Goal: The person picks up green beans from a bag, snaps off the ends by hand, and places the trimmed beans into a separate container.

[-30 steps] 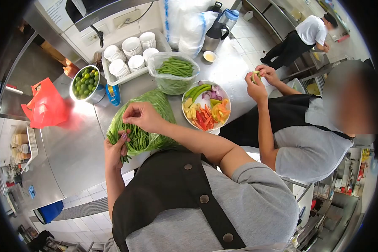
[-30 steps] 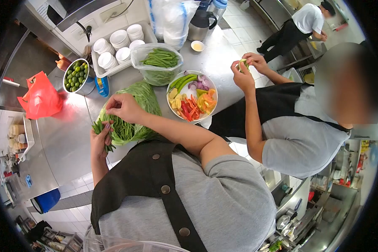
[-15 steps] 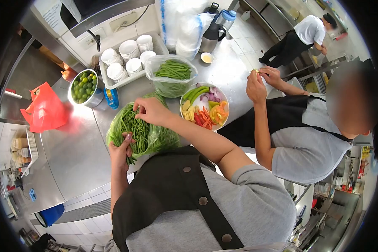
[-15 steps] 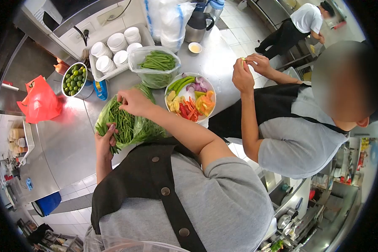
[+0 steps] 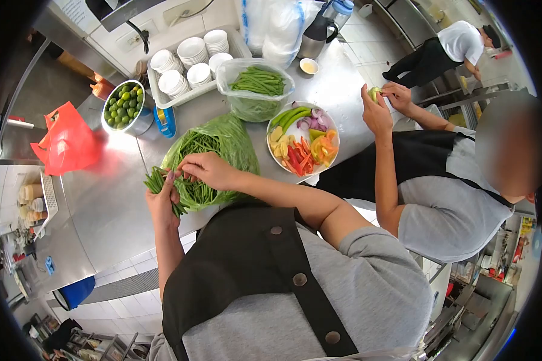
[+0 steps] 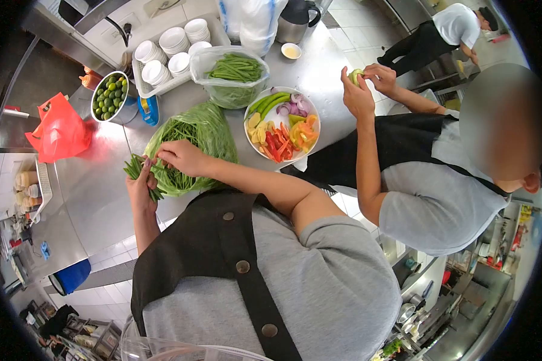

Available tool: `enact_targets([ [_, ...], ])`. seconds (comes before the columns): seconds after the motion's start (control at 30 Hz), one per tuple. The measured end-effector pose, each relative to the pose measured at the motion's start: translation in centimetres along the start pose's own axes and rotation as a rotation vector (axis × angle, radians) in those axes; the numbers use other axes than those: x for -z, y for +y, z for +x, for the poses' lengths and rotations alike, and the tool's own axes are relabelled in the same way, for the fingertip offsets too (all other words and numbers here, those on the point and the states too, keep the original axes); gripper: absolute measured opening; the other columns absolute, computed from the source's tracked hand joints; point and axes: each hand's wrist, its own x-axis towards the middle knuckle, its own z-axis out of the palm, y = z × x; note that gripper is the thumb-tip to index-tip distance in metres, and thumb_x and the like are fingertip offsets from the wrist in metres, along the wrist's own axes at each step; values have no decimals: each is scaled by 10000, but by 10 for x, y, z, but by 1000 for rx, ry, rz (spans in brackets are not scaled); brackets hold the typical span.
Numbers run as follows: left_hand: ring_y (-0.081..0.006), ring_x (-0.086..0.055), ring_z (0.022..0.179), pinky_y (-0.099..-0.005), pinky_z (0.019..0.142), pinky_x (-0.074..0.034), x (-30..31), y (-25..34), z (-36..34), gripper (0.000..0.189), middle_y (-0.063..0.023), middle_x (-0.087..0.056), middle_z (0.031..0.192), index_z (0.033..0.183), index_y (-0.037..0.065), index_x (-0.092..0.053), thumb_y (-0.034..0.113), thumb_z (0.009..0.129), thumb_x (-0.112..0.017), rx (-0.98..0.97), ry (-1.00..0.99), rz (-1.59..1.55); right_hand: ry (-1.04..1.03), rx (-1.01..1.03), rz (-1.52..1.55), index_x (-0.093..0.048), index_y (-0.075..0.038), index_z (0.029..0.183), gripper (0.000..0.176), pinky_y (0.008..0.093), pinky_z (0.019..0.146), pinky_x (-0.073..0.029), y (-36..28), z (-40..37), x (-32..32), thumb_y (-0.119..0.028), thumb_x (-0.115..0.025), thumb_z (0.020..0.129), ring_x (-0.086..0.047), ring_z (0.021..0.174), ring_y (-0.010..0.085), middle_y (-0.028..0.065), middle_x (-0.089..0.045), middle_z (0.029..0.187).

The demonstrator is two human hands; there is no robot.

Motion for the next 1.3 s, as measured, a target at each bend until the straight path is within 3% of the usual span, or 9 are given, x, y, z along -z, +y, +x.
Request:
enact_targets([
  [0.1,-43,-419,507,-211,448,-310,3,1,2,254,-128,-710,954,1141,-1,-611,105,939,-722,-46,43,-40,-124,-73,207,-693,5,1026,194,270,687,-519,-7,-1,0,-179,-642,992,-635,752,96,36,-694,866],
  [0.2,-44,-419,513,-213,456,-315,3,4,1,262,-146,-713,997,1145,-9,-606,103,938,-723,-75,45,-63,-182,-39,146,-702,21,952,167,261,643,-511,3,-2,-3,-144,-675,948,-617,672,92,35,-682,763],
  [0.63,-29,-429,496,-197,456,-322,-12,5,-9,164,-168,-743,964,1064,-18,-628,59,942,-705,-289,151,20,33,-14,-179,-680,19,833,212,292,594,-480,-2,-4,-9,-143,-650,967,-615,623,107,64,-669,682],
  [0.87,-31,-436,485,-188,461,-334,-16,7,-29,127,-197,-747,928,1022,-34,-629,12,926,-700,-641,171,187,171,-6,-397,-682,-1,742,255,423,629,-497,7,1,-10,-219,-693,873,-659,658,339,163,-666,688],
  [0.97,-41,-468,524,-191,471,-348,-18,30,-34,172,-169,-735,908,1071,-33,-612,32,935,-695,-447,-19,138,157,-69,-536,-676,0,696,367,431,602,-482,26,-3,2,-323,-724,862,-634,605,338,161,-642,642],
  [1.07,-47,-516,581,-195,489,-365,-20,30,-26,220,-121,-705,892,1143,-12,-587,69,958,-674,-7,-166,-315,3,-302,-525,-667,0,663,449,424,565,-465,5,-7,7,-386,-712,888,-586,535,325,150,-615,589],
  [1.1,-78,-572,642,-205,526,-428,-9,14,-15,261,-78,-665,878,1208,16,-565,138,990,-640,118,-262,-450,10,-257,-525,-648,-1,621,528,408,535,-449,8,-8,8,-428,-673,931,-537,474,282,130,-593,547],
  [1.2,-119,-606,680,-234,592,-501,-13,-13,-23,279,-66,-657,870,1234,25,-562,146,990,-625,346,-235,-403,54,-148,-287,-650,-10,635,544,385,547,-446,8,-11,13,-438,-630,970,-542,486,219,83,-610,556],
  [1.3,-173,-631,769,-296,671,-542,-23,-16,-47,303,-67,-630,878,1252,13,-537,92,969,-612,481,-489,-333,-44,-221,-102,-719,-24,868,456,272,572,-448,15,-19,32,-437,-591,1013,-607,614,109,52,-700,786],
])
